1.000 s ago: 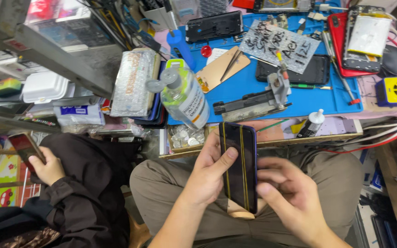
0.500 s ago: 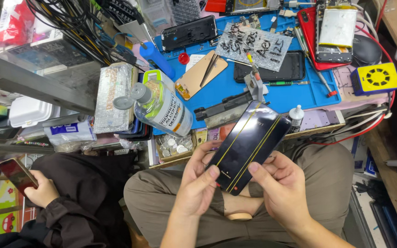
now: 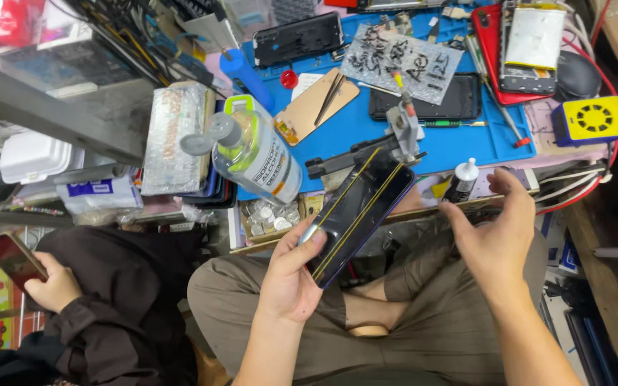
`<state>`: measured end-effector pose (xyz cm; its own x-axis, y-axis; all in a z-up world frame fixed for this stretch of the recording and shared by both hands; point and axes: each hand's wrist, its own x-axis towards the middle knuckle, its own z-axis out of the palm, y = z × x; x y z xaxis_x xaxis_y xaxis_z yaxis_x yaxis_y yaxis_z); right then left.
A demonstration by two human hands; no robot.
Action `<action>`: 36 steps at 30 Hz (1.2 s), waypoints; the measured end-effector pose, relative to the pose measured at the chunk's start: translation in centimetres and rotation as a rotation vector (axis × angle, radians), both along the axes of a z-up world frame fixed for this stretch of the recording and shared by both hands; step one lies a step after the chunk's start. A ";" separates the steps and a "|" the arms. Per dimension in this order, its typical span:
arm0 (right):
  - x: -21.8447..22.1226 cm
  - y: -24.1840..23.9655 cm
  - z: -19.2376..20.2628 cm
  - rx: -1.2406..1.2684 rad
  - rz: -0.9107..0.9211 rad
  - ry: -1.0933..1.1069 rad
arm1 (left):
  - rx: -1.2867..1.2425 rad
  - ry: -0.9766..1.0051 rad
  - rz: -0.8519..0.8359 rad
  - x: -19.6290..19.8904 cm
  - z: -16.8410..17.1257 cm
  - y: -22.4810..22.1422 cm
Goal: The person applies adhesive from a tube to the edges of a mobile phone screen and presses the screen onto the phone body.
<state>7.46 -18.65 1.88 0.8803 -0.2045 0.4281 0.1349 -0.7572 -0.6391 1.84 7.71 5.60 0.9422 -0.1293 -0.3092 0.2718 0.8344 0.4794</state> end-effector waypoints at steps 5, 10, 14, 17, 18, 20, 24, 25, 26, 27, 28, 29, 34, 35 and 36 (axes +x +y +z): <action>2.1 -0.5 -4.3 0.089 0.038 0.044 | 0.040 -0.032 -0.008 0.7 1.7 -0.2; 2.6 -0.4 -5.8 0.196 0.083 0.030 | 0.100 -0.111 -0.014 0.6 3.1 -0.3; 0.6 -0.8 -5.0 0.515 0.274 -0.102 | 0.292 -0.110 -0.010 0.2 3.5 -0.1; -2.2 -3.1 -2.6 0.921 0.607 0.148 | 0.944 -0.338 -0.035 -0.4 4.5 -0.3; -2.9 -3.9 -1.7 1.062 0.746 0.268 | 1.223 -0.452 -0.042 -0.6 5.2 -0.4; -3.7 -5.1 0.4 0.741 0.857 0.418 | 1.352 -0.502 -0.092 -1.0 6.6 -0.8; -3.9 -5.2 4.0 0.589 1.124 0.598 | 1.346 -0.604 -0.216 -1.6 8.4 -1.5; -3.6 -5.0 4.9 0.554 1.162 0.613 | 1.348 -0.617 -0.227 -1.6 8.5 -1.7; -3.3 -4.7 5.7 0.521 1.197 0.625 | 1.350 -0.633 -0.241 -1.5 8.6 -1.9; -3.1 -4.4 6.5 0.487 1.232 0.636 | 1.352 -0.649 -0.255 -1.4 8.6 -2.0; -3.0 -4.0 7.1 0.471 1.240 0.637 | 1.355 -0.655 -0.258 -1.4 8.6 -2.1; -2.8 -3.6 7.7 0.455 1.247 0.637 | 1.357 -0.660 -0.261 -1.5 8.6 -2.2; -2.7 -2.6 9.1 0.443 1.225 0.694 | 1.405 -0.669 -0.276 -2.2 7.8 -2.3; -2.8 -2.6 9.1 0.426 1.190 0.742 | 1.426 -0.672 -0.267 -2.3 7.6 -2.3; -2.8 -2.7 9.2 0.405 1.158 0.790 | 1.447 -0.673 -0.253 -2.3 7.3 -2.3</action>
<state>4.65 -21.40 11.07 0.6067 0.7809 -0.1489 0.0509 -0.2251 -0.9730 -0.48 5.38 12.87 0.9512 -0.2773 0.1355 -0.2492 -0.4312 0.8672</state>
